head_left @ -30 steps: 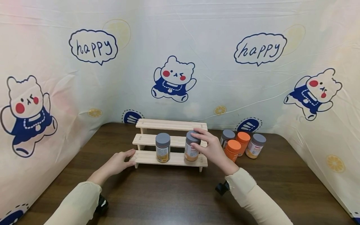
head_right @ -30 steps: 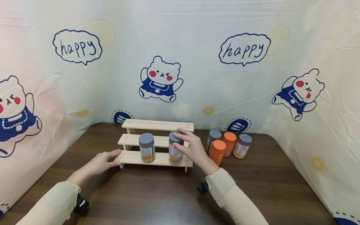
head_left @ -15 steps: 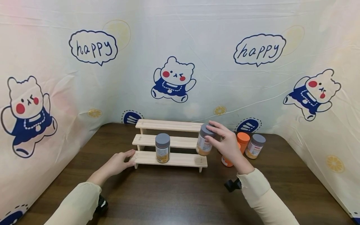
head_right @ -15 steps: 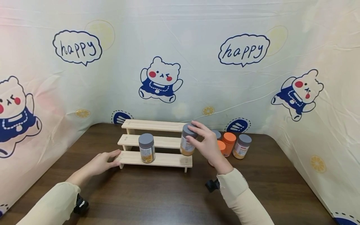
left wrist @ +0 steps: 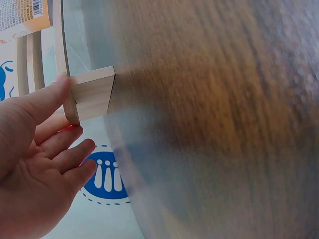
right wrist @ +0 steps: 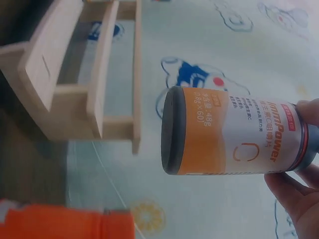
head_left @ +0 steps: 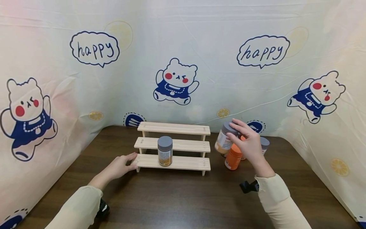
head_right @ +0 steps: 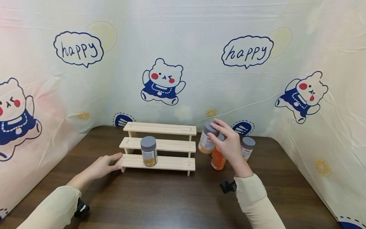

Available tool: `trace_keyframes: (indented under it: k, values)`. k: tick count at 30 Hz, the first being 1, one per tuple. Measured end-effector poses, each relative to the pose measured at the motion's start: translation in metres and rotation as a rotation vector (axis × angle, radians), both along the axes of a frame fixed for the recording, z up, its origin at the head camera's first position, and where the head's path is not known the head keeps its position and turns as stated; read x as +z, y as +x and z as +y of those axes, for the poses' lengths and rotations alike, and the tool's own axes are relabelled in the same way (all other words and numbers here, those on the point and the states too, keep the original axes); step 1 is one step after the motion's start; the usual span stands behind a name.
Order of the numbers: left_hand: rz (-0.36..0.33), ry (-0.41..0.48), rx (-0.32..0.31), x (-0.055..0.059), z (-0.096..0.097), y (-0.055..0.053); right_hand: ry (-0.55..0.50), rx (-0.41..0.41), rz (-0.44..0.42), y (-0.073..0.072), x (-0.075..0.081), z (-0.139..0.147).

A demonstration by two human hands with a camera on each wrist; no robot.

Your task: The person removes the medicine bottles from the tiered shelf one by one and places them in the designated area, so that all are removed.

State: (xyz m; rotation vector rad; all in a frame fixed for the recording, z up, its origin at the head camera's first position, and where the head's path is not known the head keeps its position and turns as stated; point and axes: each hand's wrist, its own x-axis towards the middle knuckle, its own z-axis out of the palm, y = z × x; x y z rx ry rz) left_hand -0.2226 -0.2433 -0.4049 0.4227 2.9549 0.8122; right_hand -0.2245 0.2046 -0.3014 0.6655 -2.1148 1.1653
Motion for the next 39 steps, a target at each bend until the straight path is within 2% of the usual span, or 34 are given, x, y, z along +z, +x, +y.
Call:
trace_keyframes:
  k: [5,7,13,18,26,33,39]
  values:
    - [0.003,-0.004,-0.001,0.0,0.0,0.001,-0.027,-0.073,0.002,0.02,0.02,0.006]
    - [0.004,-0.005,-0.001,0.0,0.0,0.001,-0.025,-0.114,0.003,0.016,0.018,0.015]
    - [0.011,-0.002,-0.004,0.001,0.0,0.002,-0.043,-0.202,-0.03,-0.003,0.002,0.049]
    - [0.013,-0.004,-0.007,0.0,0.0,0.001,-0.05,-0.268,-0.071,-0.004,-0.005,0.066]
    - [0.038,-0.004,-0.013,-0.002,-0.001,0.0,-0.007,-0.362,-0.072,-0.003,-0.019,0.09]
    - [0.027,-0.002,-0.016,-0.001,-0.001,0.0,0.056,-0.373,-0.079,-0.004,-0.037,0.104]
    - [0.032,-0.006,-0.013,-0.001,0.0,0.0,0.091,-0.343,-0.107,-0.007,-0.058,0.105]
